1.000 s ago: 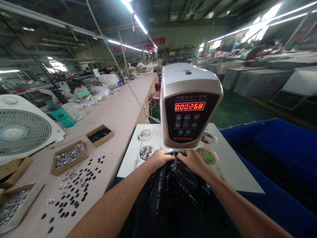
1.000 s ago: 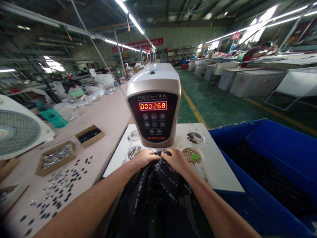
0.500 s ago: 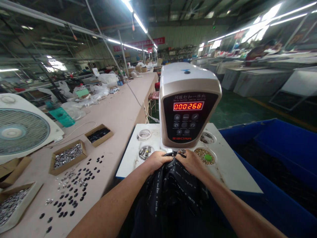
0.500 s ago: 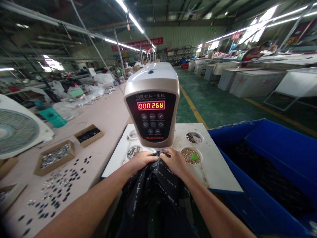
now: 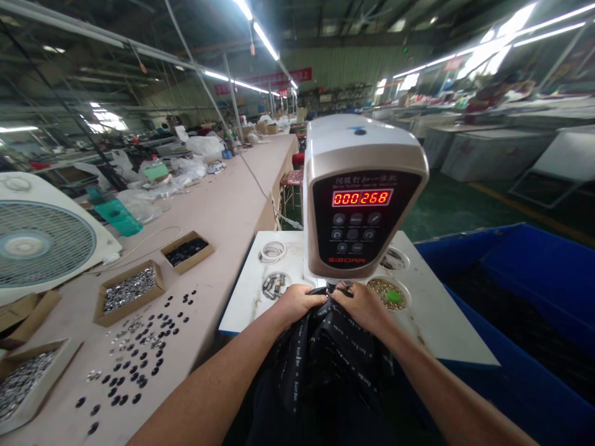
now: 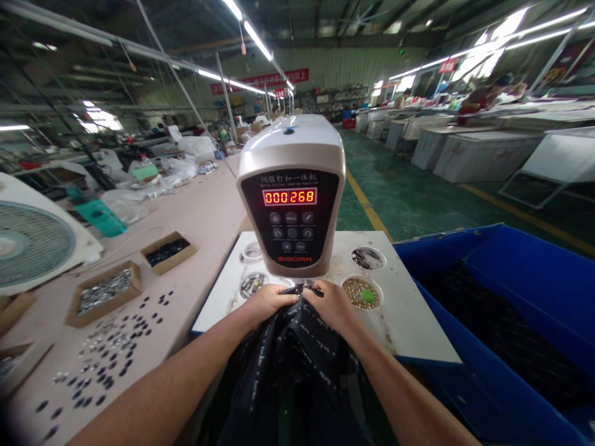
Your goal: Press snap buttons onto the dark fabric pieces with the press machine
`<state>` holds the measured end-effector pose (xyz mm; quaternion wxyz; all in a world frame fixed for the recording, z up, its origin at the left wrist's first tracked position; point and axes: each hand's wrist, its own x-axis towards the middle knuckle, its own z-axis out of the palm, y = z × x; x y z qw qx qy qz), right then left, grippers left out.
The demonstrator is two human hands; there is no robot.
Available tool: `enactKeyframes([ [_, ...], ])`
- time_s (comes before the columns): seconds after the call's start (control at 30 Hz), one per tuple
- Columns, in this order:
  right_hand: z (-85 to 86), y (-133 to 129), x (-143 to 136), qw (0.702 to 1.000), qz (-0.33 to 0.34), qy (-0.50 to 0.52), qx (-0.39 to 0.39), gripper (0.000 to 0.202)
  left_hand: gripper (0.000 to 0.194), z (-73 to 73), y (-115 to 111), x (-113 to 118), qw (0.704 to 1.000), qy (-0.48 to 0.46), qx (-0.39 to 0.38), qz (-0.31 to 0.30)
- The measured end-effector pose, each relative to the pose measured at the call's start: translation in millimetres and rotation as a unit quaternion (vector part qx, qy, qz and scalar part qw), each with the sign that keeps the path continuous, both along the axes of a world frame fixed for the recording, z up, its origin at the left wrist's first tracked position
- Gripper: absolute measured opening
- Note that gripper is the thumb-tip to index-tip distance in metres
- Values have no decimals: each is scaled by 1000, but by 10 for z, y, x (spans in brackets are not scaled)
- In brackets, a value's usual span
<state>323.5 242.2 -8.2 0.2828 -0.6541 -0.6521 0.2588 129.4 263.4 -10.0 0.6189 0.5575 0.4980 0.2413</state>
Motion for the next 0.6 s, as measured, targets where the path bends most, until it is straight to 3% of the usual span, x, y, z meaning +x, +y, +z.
enactKeyframes([
  [0.3, 148, 16, 66, 999, 36, 7, -24, 31, 33, 103, -29, 20, 1000, 22, 2, 1],
  [0.6, 124, 43, 93, 999, 29, 5, -28, 33, 32, 101, -19, 27, 999, 30, 14, 2],
])
